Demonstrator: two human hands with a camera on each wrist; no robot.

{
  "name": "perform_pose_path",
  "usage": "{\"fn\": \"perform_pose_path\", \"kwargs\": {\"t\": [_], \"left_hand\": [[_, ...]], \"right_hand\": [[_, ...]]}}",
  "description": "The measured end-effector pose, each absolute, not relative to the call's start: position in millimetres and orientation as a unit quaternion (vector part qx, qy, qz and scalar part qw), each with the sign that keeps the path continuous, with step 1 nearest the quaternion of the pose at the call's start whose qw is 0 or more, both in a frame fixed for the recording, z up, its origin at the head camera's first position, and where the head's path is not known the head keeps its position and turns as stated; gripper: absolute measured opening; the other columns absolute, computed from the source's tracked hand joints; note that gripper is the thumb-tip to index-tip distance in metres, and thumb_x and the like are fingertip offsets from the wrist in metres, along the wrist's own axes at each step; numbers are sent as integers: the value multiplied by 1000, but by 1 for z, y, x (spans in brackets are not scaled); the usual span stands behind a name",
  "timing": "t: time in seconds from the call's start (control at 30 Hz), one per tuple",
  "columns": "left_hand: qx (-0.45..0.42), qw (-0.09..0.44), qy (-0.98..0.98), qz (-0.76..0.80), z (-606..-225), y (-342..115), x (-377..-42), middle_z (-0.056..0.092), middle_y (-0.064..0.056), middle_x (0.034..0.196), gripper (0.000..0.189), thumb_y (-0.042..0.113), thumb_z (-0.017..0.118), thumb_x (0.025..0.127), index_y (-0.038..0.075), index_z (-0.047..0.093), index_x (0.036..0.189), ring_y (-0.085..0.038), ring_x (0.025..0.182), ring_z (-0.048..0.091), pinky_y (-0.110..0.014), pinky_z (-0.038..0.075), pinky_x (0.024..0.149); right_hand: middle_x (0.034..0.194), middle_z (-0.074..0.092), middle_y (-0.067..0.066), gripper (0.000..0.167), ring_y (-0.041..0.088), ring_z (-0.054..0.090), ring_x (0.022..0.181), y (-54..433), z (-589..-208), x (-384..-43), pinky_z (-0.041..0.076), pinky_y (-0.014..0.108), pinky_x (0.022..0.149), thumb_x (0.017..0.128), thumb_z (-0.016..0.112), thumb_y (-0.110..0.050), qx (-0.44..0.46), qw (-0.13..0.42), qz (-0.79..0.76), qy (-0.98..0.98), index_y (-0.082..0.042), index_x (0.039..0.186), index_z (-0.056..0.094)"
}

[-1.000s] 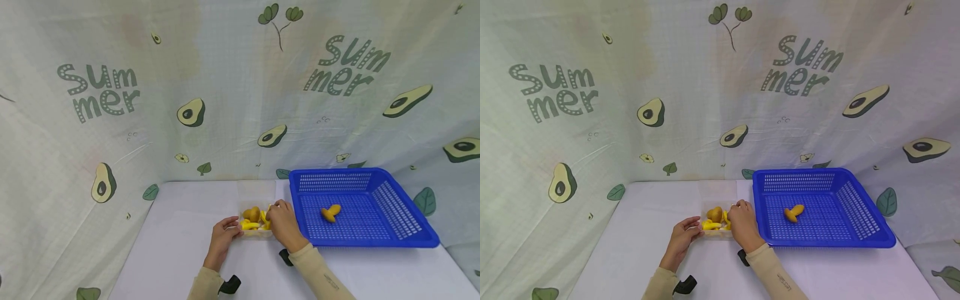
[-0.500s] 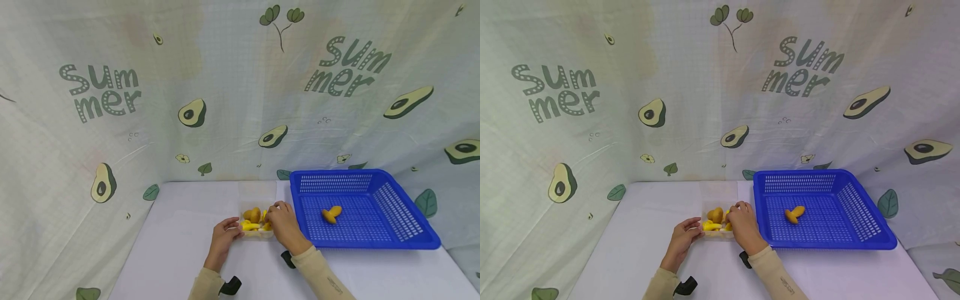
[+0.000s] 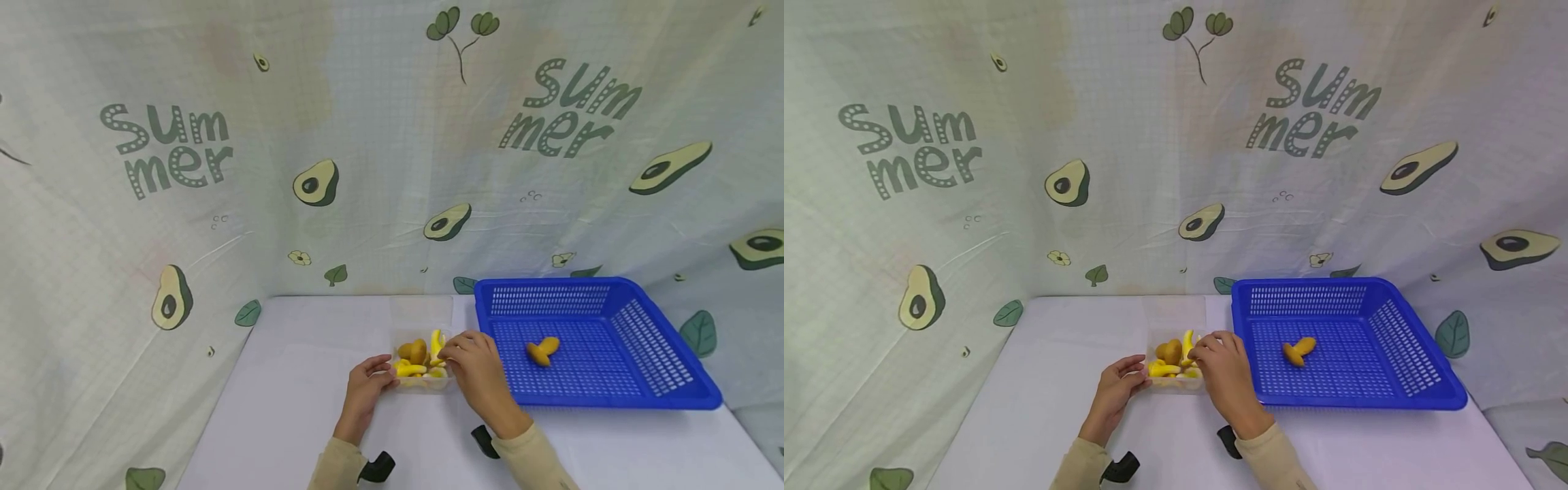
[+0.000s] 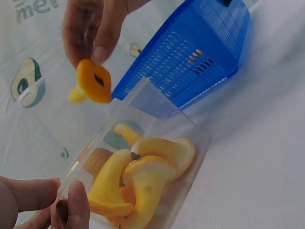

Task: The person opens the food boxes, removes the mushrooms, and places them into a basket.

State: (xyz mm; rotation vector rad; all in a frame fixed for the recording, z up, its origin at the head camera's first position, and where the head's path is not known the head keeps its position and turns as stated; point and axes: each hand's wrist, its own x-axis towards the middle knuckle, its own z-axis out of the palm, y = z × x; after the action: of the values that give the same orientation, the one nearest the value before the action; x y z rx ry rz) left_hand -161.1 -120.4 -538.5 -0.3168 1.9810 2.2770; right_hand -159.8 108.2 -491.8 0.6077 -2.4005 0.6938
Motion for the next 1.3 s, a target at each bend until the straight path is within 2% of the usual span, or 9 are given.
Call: {"fn": "perform_pose_path", "kwargs": {"t": [0.23,0.5,0.7,0.73,0.93,0.97,1.1,1.3], "left_hand": [[-110,56,657,744,-542,-122,-163,64,-13,107,44,-9,70,95,-17,57,136,-15,83,65,-28,66,78],[-106,59,654,746,-543,-123,-162,64,-13,107,44,-9,70,95,-17,57,137,-15,84,65,-28,66,78],[-106,60,650,750,-543,-122,-162,64,-12,107,45,-9,70,95,-17,57,137,-15,84,65,-27,66,78],[-105,60,650,750,-543,-122,-162,64,-12,107,45,-9,70,95,-17,57,137,-15,84,65,-27,66,78],[-103,58,651,750,-539,-123,-164,64,-11,106,44,-9,69,95,-17,57,137,-15,85,64,-27,65,78],[-105,58,652,749,-539,-123,-164,64,-11,106,44,-9,69,95,-17,57,137,-15,85,64,-27,65,78],[-107,58,653,748,-539,-123,-165,64,-11,105,44,-10,69,95,-16,58,136,-15,84,64,-27,65,79],[-104,58,650,750,-539,-123,-165,64,-11,105,44,-11,69,95,-17,57,136,-15,84,64,-27,65,78]], "right_hand": [[94,74,2,31,31,62,99,130,-487,-146,46,47,91,68,91,13,221,370,298,-851,-10,86,80],[94,75,9,31,35,62,95,169,-477,-137,41,46,84,64,91,15,189,406,300,-842,-3,88,81],[96,75,14,31,39,61,96,198,-476,-135,40,51,84,67,89,18,153,404,294,-853,0,91,81],[97,75,15,17,39,61,97,202,-476,-135,40,52,85,79,86,10,146,404,293,-854,0,92,81],[103,75,21,17,44,60,102,217,-472,-136,41,61,88,86,80,13,114,391,302,-862,4,100,79],[104,75,21,31,44,61,102,216,-472,-136,41,62,88,76,82,22,113,388,305,-862,4,101,79],[102,76,18,32,41,63,101,209,-474,-136,43,61,90,74,81,23,131,383,314,-859,2,99,80],[103,76,10,41,32,66,98,180,-481,-138,45,45,89,68,84,24,188,361,313,-858,-3,99,80]]}}
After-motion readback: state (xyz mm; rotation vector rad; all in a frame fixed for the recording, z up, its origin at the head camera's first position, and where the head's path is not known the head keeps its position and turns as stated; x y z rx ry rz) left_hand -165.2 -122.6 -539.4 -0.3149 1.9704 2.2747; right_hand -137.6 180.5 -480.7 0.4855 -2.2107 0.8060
